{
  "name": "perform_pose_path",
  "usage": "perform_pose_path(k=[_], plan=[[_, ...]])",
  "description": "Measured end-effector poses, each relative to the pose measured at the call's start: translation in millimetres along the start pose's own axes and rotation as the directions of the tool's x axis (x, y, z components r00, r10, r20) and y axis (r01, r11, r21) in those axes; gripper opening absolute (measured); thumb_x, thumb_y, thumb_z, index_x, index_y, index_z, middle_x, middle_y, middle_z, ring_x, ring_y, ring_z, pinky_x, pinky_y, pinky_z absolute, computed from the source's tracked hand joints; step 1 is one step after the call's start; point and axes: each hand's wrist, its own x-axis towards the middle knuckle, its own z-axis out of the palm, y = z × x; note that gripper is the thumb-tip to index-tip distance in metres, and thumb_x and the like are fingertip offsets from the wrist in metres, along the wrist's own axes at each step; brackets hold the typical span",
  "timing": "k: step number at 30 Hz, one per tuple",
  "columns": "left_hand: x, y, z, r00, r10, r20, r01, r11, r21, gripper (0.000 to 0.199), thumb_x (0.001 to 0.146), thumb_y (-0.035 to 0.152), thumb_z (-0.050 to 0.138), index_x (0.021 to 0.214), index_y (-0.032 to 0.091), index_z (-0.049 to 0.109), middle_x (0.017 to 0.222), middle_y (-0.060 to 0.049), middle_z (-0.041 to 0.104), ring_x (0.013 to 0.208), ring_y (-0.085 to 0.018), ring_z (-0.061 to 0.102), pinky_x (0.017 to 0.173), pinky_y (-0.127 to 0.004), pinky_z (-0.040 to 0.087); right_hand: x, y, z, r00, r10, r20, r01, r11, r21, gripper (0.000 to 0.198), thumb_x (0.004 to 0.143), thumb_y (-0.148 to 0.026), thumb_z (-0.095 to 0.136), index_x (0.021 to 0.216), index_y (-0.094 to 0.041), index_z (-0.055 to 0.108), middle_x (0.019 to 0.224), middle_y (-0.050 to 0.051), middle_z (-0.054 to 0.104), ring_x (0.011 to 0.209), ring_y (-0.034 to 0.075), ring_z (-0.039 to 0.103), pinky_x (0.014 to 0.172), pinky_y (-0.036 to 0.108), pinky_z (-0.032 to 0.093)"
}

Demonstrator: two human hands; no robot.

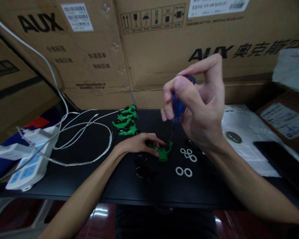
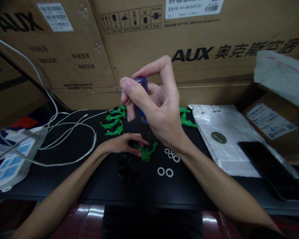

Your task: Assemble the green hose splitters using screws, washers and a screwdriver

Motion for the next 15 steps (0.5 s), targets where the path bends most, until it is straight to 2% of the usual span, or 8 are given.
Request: perform_pose_path(k=[3, 5, 8, 11, 15], plan=[[0.1, 0.6, -0.3, 1.0, -0.008, -0.001, 0.008, 1.0, 0.007, 0.049, 0.079, 0.031, 0.084, 0.127, 0.029, 0.071, 0.105, -0.002, 0.065, 0.101, -0.018, 0.063, 0.094, -0.033, 0.048, 1.7, -2.8, -3.7, 0.998, 0.059, 0.028, -0.06, 0.998, 0.016, 0.019, 0.094, -0.036, 0.063, 0.089, -0.028, 0.047, 0.061, -0.007, 0.047, 0.044, 0.012, 0.031, 0.041, 0.028, 0.024], [0.1, 0.3, -0.4, 1.0, -0.008, 0.003, 0.008, 1.0, 0.009, 0.049, 0.08, 0.031, 0.084, 0.127, 0.029, 0.071, 0.106, -0.002, 0.065, 0.101, -0.018, 0.063, 0.094, -0.032, 0.047, 3.4, -3.4, -6.3, 0.995, 0.076, 0.065, -0.077, 0.997, 0.012, 0.02, 0.097, -0.043, 0.052, 0.087, -0.026, 0.055, 0.059, -0.004, 0.043, 0.044, 0.012, 0.03, 0.04, 0.029, 0.022], [-0.1, -0.4, -0.4, 1.0, -0.006, 0.004, 0.006, 1.0, 0.006, 0.049, 0.08, 0.032, 0.084, 0.128, 0.028, 0.071, 0.106, -0.003, 0.065, 0.101, -0.018, 0.063, 0.093, -0.032, 0.048, 5.2, -0.5, -7.9, 0.993, 0.077, 0.089, -0.079, 0.997, 0.02, 0.025, 0.098, -0.042, 0.048, 0.085, -0.024, 0.06, 0.063, -0.002, 0.046, 0.045, 0.013, 0.034, 0.041, 0.03, 0.028], [-0.2, -0.6, -0.3, 1.0, -0.003, 0.0, 0.003, 1.0, 0.009, 0.05, 0.08, 0.032, 0.084, 0.128, 0.029, 0.07, 0.106, -0.003, 0.065, 0.103, -0.018, 0.063, 0.094, -0.033, 0.048, 5.2, 4.9, -6.3, 0.998, 0.026, 0.063, -0.03, 0.997, 0.065, 0.02, 0.098, -0.041, 0.056, 0.087, -0.024, 0.058, 0.07, -0.002, 0.049, 0.047, 0.011, 0.041, 0.043, 0.028, 0.036], [0.0, 0.0, 0.0, 1.0, 0.0, 0.004, 0.0, 1.0, 0.014, 0.049, 0.08, 0.03, 0.084, 0.128, 0.028, 0.071, 0.105, -0.002, 0.065, 0.101, -0.018, 0.064, 0.094, -0.033, 0.048, 2.2, 7.0, -1.2, 1.0, -0.027, -0.001, 0.027, 0.999, 0.032, 0.021, 0.093, -0.04, 0.067, 0.088, -0.026, 0.053, 0.076, -0.004, 0.053, 0.05, 0.011, 0.051, 0.044, 0.029, 0.045]])
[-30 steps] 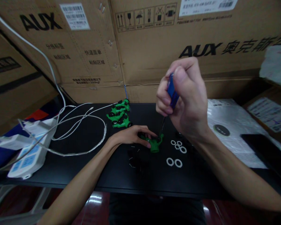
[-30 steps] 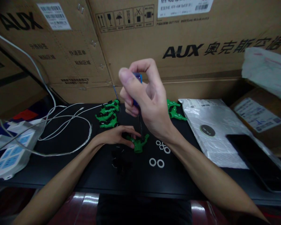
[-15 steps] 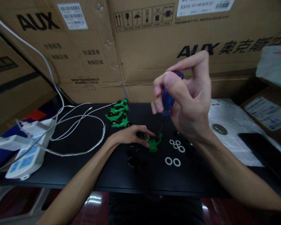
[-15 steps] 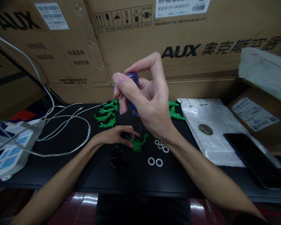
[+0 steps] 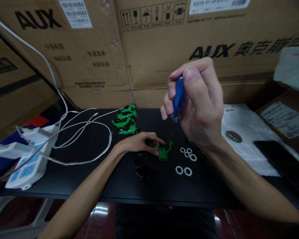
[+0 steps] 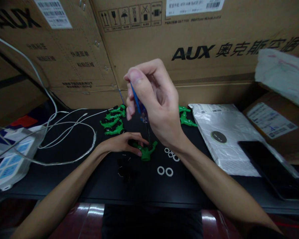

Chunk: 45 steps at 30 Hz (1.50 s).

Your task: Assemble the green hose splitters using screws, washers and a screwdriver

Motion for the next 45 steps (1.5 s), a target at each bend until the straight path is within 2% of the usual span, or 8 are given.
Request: perform_pose_path(k=[7, 10, 14, 25, 29, 35, 39, 45], plan=[[-0.1, 2.0, -0.4, 1.0, -0.001, -0.001, 0.001, 1.0, -0.007, 0.048, 0.081, 0.03, 0.083, 0.126, 0.028, 0.071, 0.106, -0.002, 0.065, 0.1, -0.017, 0.064, 0.095, -0.033, 0.048, -1.6, -10.6, 1.7, 0.993, 0.078, 0.091, -0.081, 0.996, 0.026, 0.022, 0.095, -0.028, 0.063, 0.088, -0.028, 0.041, 0.065, -0.008, 0.056, 0.04, 0.009, 0.041, 0.037, 0.023, 0.035], [-0.1, 2.8, -0.5, 1.0, 0.001, 0.0, -0.001, 1.0, -0.007, 0.048, 0.08, 0.031, 0.083, 0.126, 0.028, 0.071, 0.106, -0.002, 0.065, 0.1, -0.017, 0.064, 0.094, -0.033, 0.048, 3.2, -15.3, -7.0, 0.963, 0.18, 0.199, -0.19, 0.981, 0.029, 0.011, 0.094, -0.032, 0.058, 0.09, -0.026, 0.05, 0.056, -0.008, 0.041, 0.04, 0.008, 0.024, 0.035, 0.022, 0.019], [-0.2, 3.4, -0.3, 1.0, -0.005, -0.002, 0.005, 1.0, -0.004, 0.047, 0.08, 0.031, 0.084, 0.125, 0.029, 0.072, 0.106, -0.002, 0.065, 0.1, -0.018, 0.063, 0.093, -0.033, 0.047, 7.9, -15.2, -16.0, 0.937, 0.21, 0.278, -0.226, 0.974, 0.026, 0.029, 0.096, -0.044, 0.045, 0.089, -0.022, 0.062, 0.059, -0.004, 0.039, 0.042, 0.01, 0.03, 0.038, 0.026, 0.024], [0.3, -0.1, -0.3, 1.0, -0.012, 0.002, 0.012, 1.0, -0.018, 0.045, 0.081, 0.029, 0.083, 0.124, 0.03, 0.072, 0.114, -0.003, 0.067, 0.107, -0.019, 0.063, 0.097, -0.034, 0.046, -6.7, 2.3, 8.9, 0.987, -0.035, -0.156, 0.01, 0.988, -0.155, 0.017, 0.093, -0.039, 0.067, 0.09, -0.028, 0.054, 0.071, -0.005, 0.053, 0.046, 0.01, 0.043, 0.043, 0.029, 0.038], [0.3, -0.7, -0.4, 1.0, -0.006, -0.001, 0.006, 1.0, -0.019, 0.04, 0.081, 0.03, 0.083, 0.12, 0.03, 0.074, 0.11, -0.002, 0.066, 0.106, -0.019, 0.063, 0.097, -0.034, 0.046, 1.1, -8.6, -1.4, 0.99, 0.116, 0.076, -0.114, 0.993, -0.035, 0.015, 0.094, -0.034, 0.059, 0.087, -0.027, 0.048, 0.065, -0.006, 0.058, 0.041, 0.012, 0.045, 0.04, 0.03, 0.038], [0.0, -0.8, -0.7, 1.0, -0.015, -0.002, 0.015, 1.0, -0.018, 0.04, 0.08, 0.034, 0.083, 0.119, 0.029, 0.075, 0.114, -0.003, 0.067, 0.108, -0.02, 0.064, 0.099, -0.034, 0.045, 12.9, -19.0, -21.4, 0.874, 0.295, 0.387, -0.3, 0.953, -0.05, 0.019, 0.092, -0.04, 0.053, 0.081, -0.024, 0.055, 0.054, -0.005, 0.046, 0.041, 0.01, 0.036, 0.037, 0.025, 0.033], [0.5, 0.7, -0.9, 1.0, 0.007, 0.0, -0.007, 1.0, -0.011, 0.038, 0.082, 0.032, 0.082, 0.119, 0.028, 0.075, 0.113, -0.003, 0.067, 0.107, -0.019, 0.064, 0.099, -0.033, 0.046, 7.8, -8.0, -13.4, 0.925, 0.229, 0.302, -0.249, 0.968, 0.028, 0.02, 0.097, -0.037, 0.053, 0.082, -0.024, 0.052, 0.057, -0.007, 0.036, 0.043, 0.008, 0.025, 0.037, 0.023, 0.022], [1.3, -4.1, 0.1, 1.0, 0.006, 0.0, -0.006, 1.0, -0.023, 0.037, 0.081, 0.032, 0.083, 0.117, 0.03, 0.076, 0.113, -0.003, 0.067, 0.109, -0.02, 0.063, 0.1, -0.035, 0.046, -7.0, 2.2, 9.1, 0.988, -0.008, -0.155, -0.019, 0.985, -0.174, 0.027, 0.092, -0.041, 0.071, 0.087, -0.026, 0.05, 0.067, -0.006, 0.041, 0.051, 0.01, 0.036, 0.044, 0.026, 0.03]])
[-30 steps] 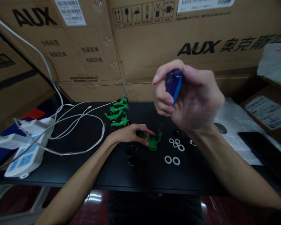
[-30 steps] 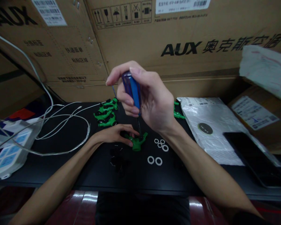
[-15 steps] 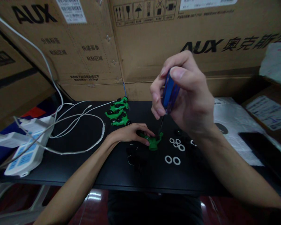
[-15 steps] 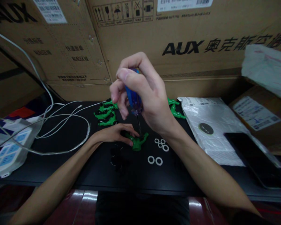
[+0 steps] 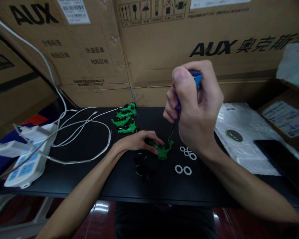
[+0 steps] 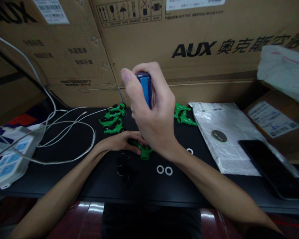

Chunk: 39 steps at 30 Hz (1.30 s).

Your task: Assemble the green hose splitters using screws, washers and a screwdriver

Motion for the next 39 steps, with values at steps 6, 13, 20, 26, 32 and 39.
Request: perform_pose_path(k=[6, 13, 20, 26, 32, 39], plan=[[-1.1, 1.1, -0.4, 1.0, 0.005, 0.005, -0.005, 1.0, -0.001, 0.041, 0.081, 0.032, 0.083, 0.121, 0.03, 0.074, 0.111, -0.003, 0.066, 0.107, -0.019, 0.063, 0.097, -0.034, 0.047, 8.4, -6.6, -9.5, 0.968, 0.115, 0.225, -0.145, 0.982, 0.12, 0.024, 0.099, -0.045, 0.055, 0.085, -0.025, 0.051, 0.06, -0.006, 0.038, 0.044, 0.011, 0.029, 0.04, 0.026, 0.024], [-1.2, 2.3, -0.7, 1.0, -0.012, 0.01, 0.012, 0.999, 0.033, 0.043, 0.082, 0.038, 0.082, 0.123, 0.03, 0.074, 0.113, -0.003, 0.065, 0.109, -0.02, 0.062, 0.1, -0.033, 0.044, 28.3, -19.1, -37.8, 0.703, 0.127, 0.7, -0.371, 0.905, 0.208, 0.009, 0.088, -0.025, 0.049, 0.082, -0.023, 0.056, 0.056, -0.005, 0.055, 0.042, 0.013, 0.045, 0.043, 0.027, 0.045], [-0.9, 3.4, -0.3, 1.0, -0.01, 0.008, 0.01, 1.0, 0.027, 0.043, 0.081, 0.034, 0.083, 0.123, 0.031, 0.074, 0.107, -0.002, 0.064, 0.104, -0.019, 0.063, 0.098, -0.031, 0.044, 24.0, -10.5, -23.7, 0.878, 0.185, 0.441, -0.292, 0.938, 0.189, 0.024, 0.09, -0.031, 0.059, 0.071, -0.024, 0.046, 0.051, -0.008, 0.029, 0.04, 0.009, 0.017, 0.035, 0.023, 0.017], [-0.8, -0.1, 0.2, 1.0, 0.018, 0.004, -0.018, 1.0, 0.015, 0.044, 0.081, 0.033, 0.083, 0.124, 0.029, 0.074, 0.108, -0.002, 0.064, 0.104, -0.018, 0.063, 0.097, -0.031, 0.045, 7.7, -3.0, -4.1, 1.0, -0.014, -0.016, 0.014, 0.999, -0.035, 0.02, 0.094, -0.031, 0.062, 0.084, -0.027, 0.045, 0.058, -0.007, 0.036, 0.046, 0.011, 0.031, 0.04, 0.026, 0.023], [-0.7, 3.1, -0.5, 1.0, -0.004, 0.01, 0.003, 1.0, 0.02, 0.043, 0.081, 0.034, 0.083, 0.123, 0.03, 0.074, 0.107, -0.002, 0.064, 0.105, -0.018, 0.063, 0.097, -0.03, 0.044, 15.6, -11.0, -17.8, 0.91, 0.15, 0.386, -0.202, 0.975, 0.098, 0.016, 0.097, -0.037, 0.057, 0.09, -0.023, 0.057, 0.057, -0.008, 0.037, 0.041, 0.009, 0.028, 0.037, 0.024, 0.028], [-1.0, 3.8, -0.5, 0.999, -0.048, 0.014, 0.048, 0.999, 0.02, 0.045, 0.081, 0.039, 0.082, 0.125, 0.032, 0.073, 0.115, -0.002, 0.066, 0.111, -0.021, 0.063, 0.102, -0.033, 0.042, 26.1, -15.1, -32.1, 0.729, 0.083, 0.68, -0.319, 0.919, 0.23, 0.02, 0.095, -0.031, 0.044, 0.082, -0.022, 0.056, 0.058, -0.005, 0.049, 0.043, 0.012, 0.043, 0.042, 0.027, 0.047]])
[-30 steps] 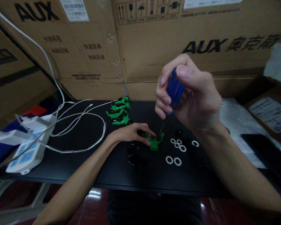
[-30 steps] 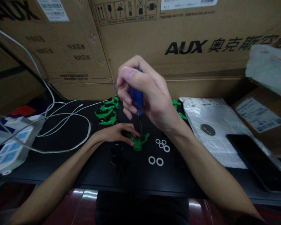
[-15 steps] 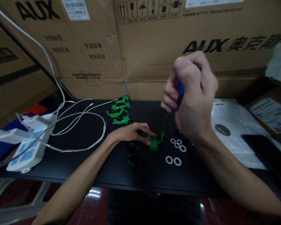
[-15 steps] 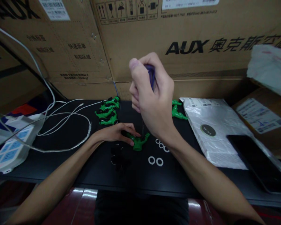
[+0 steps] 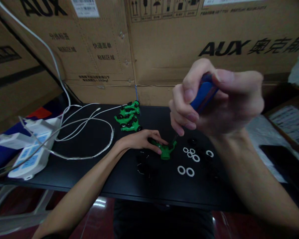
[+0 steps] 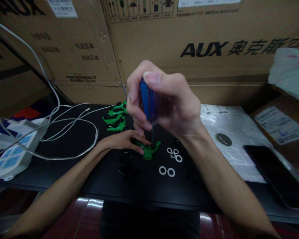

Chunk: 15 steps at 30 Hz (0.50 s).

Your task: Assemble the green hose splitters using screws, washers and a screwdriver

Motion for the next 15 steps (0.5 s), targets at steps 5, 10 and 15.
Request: perform_pose_path(k=[5, 10, 15], plan=[[-0.4, 2.8, 0.1, 1.0, 0.011, -0.005, -0.011, 1.0, 0.007, 0.043, 0.081, 0.038, 0.082, 0.123, 0.033, 0.074, 0.11, -0.001, 0.064, 0.108, -0.02, 0.062, 0.1, -0.031, 0.042, 3.2, -0.3, 4.1, 0.99, 0.019, -0.139, -0.022, 1.0, -0.02, 0.023, 0.092, -0.029, 0.046, 0.074, -0.021, 0.057, 0.047, -0.007, 0.037, 0.037, 0.009, 0.026, 0.032, 0.021, 0.028], [0.0, 3.1, 0.5, 1.0, 0.022, -0.012, -0.022, 1.0, -0.014, 0.044, 0.08, 0.033, 0.083, 0.124, 0.031, 0.074, 0.106, -0.002, 0.063, 0.102, -0.018, 0.062, 0.097, -0.03, 0.043, 8.5, 15.0, 14.2, 0.832, -0.184, -0.524, 0.099, 0.977, -0.187, 0.026, 0.093, -0.032, 0.051, 0.069, -0.022, 0.048, 0.052, -0.007, 0.028, 0.04, 0.007, 0.018, 0.035, 0.021, 0.014], [0.8, 1.8, 1.1, 0.999, 0.038, -0.011, -0.038, 0.999, -0.019, 0.045, 0.08, 0.03, 0.083, 0.124, 0.031, 0.074, 0.107, -0.003, 0.064, 0.104, -0.019, 0.062, 0.098, -0.032, 0.045, 6.4, 21.9, 28.7, 0.625, -0.381, -0.681, 0.018, 0.879, -0.476, 0.025, 0.101, -0.03, 0.044, 0.076, -0.025, 0.044, 0.06, -0.005, 0.033, 0.044, 0.01, 0.027, 0.039, 0.024, 0.023]])
